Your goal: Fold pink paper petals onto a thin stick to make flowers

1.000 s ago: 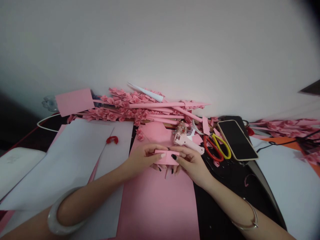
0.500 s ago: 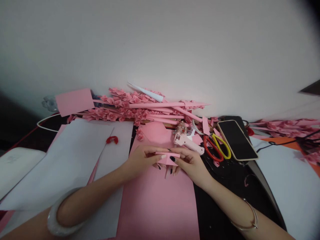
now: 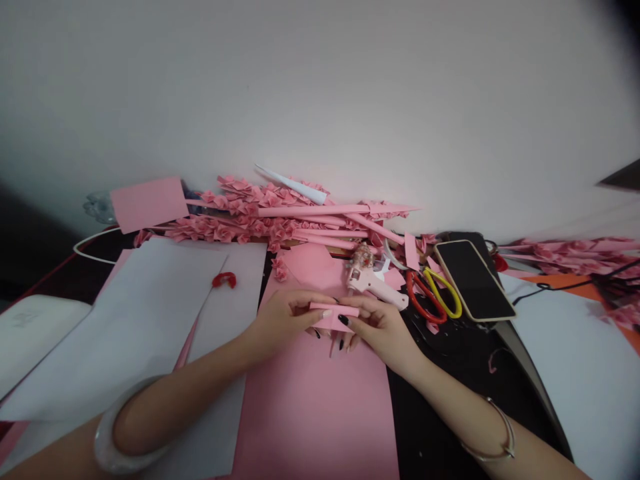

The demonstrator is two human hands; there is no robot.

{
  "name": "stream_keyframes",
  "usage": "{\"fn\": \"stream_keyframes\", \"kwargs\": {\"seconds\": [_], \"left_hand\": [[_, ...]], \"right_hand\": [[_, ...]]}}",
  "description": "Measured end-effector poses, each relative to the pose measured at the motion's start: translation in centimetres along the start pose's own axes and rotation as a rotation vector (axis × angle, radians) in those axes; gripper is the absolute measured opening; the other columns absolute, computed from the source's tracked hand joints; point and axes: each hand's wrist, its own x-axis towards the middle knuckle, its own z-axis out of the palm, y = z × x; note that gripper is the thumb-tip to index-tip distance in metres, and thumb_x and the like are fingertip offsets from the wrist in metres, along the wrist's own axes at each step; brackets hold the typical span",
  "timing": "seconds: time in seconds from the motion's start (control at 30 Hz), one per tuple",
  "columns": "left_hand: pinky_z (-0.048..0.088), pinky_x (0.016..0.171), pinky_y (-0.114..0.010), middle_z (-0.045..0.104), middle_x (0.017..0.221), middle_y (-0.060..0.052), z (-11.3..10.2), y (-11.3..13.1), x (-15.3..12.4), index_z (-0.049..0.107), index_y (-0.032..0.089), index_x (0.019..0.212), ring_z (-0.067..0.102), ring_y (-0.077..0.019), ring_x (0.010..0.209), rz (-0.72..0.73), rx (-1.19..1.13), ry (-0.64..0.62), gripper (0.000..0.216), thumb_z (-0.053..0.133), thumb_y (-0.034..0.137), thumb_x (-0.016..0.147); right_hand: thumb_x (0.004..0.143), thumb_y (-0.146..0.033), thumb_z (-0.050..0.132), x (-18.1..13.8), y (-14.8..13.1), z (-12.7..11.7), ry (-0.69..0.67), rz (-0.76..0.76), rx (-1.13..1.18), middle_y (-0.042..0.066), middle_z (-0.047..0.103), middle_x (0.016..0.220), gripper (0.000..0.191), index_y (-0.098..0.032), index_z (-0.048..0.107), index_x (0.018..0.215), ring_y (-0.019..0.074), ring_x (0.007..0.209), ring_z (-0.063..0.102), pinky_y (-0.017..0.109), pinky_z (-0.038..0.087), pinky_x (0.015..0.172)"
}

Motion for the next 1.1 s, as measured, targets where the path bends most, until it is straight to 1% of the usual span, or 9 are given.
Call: {"fn": "stream_keyframes", "kwargs": {"seconds": [0.17, 0.27, 0.5, 0.63, 0.83, 0.97, 1.1], "left_hand": [[0.056, 0.065, -0.023, 0.07, 0.093, -0.005, 0.02, -0.01, -0.17, 0.07, 0.015, 0.1, 0.064, -0.0144, 0.077, 0.012, 0.015, -0.002, 0.026, 0.057, 0.016, 0.077], [0.056, 0.065, -0.023, 0.071, 0.092, -0.004, 0.02, 0.01, -0.24, 0.071, 0.016, 0.099, 0.064, -0.0135, 0.075, 0.025, 0.028, 0.003, 0.026, 0.057, 0.014, 0.077], [0.055, 0.065, -0.023, 0.071, 0.093, -0.005, 0.05, 0.28, -0.21, 0.071, 0.016, 0.101, 0.065, -0.0146, 0.077, 0.014, 0.036, 0.001, 0.028, 0.056, 0.013, 0.077], [0.055, 0.065, -0.024, 0.072, 0.092, -0.005, 0.04, 0.27, -0.22, 0.071, 0.017, 0.1, 0.065, -0.0149, 0.075, 0.024, 0.07, 0.02, 0.027, 0.057, 0.014, 0.077], [0.055, 0.066, -0.023, 0.072, 0.093, -0.003, -0.04, 0.27, -0.29, 0.071, 0.017, 0.101, 0.066, -0.0147, 0.075, 0.025, 0.04, 0.003, 0.028, 0.057, 0.015, 0.077], [0.056, 0.066, -0.025, 0.072, 0.092, -0.004, -0.13, 0.53, -0.26, 0.071, 0.015, 0.099, 0.066, -0.0167, 0.077, 0.01, 0.049, 0.014, 0.026, 0.057, 0.02, 0.079], [0.056, 0.066, -0.026, 0.072, 0.094, -0.005, -0.13, 0.68, -0.31, 0.071, 0.016, 0.099, 0.066, -0.0169, 0.078, -0.006, 0.07, 0.017, 0.025, 0.057, 0.023, 0.079]], "right_hand": [[0.074, -0.023, 0.065, 0.02, 0.14, -0.05, -0.006, -0.01, 0.021, -0.003, 0.066, 0.055, 0.027, -0.016, 0.063, 0.1, 0.0131, 0.046, 0.066, 0.023, 0.055, 0.046], [0.075, -0.022, 0.064, 0.0, 0.18, -0.14, -0.014, -0.007, 0.007, -0.002, 0.066, 0.054, 0.027, -0.015, 0.064, 0.101, 0.0131, 0.046, 0.066, 0.023, 0.055, 0.047], [0.076, -0.024, 0.064, 0.02, 0.32, -0.21, -0.017, 0.0, -0.005, -0.002, 0.067, 0.054, 0.027, -0.016, 0.064, 0.102, 0.0133, 0.047, 0.065, 0.024, 0.055, 0.047], [0.075, -0.027, 0.065, 0.07, 0.3, -0.17, -0.019, 0.0, -0.009, -0.001, 0.066, 0.055, 0.03, -0.015, 0.065, 0.103, 0.0139, 0.047, 0.065, 0.025, 0.055, 0.048], [0.076, -0.028, 0.065, 0.03, 0.15, -0.23, -0.016, 0.006, -0.003, -0.001, 0.067, 0.055, 0.031, -0.014, 0.064, 0.103, 0.0138, 0.046, 0.065, 0.025, 0.055, 0.047], [0.076, -0.03, 0.065, 0.05, 0.21, -0.21, -0.018, -0.002, 0.011, -0.001, 0.066, 0.054, 0.031, -0.014, 0.064, 0.102, 0.0139, 0.046, 0.065, 0.025, 0.055, 0.047], [0.075, -0.033, 0.066, 0.07, 0.11, -0.15, -0.018, -0.005, 0.007, -0.001, 0.066, 0.054, 0.032, -0.014, 0.065, 0.102, 0.0139, 0.045, 0.064, 0.026, 0.055, 0.047]]}}
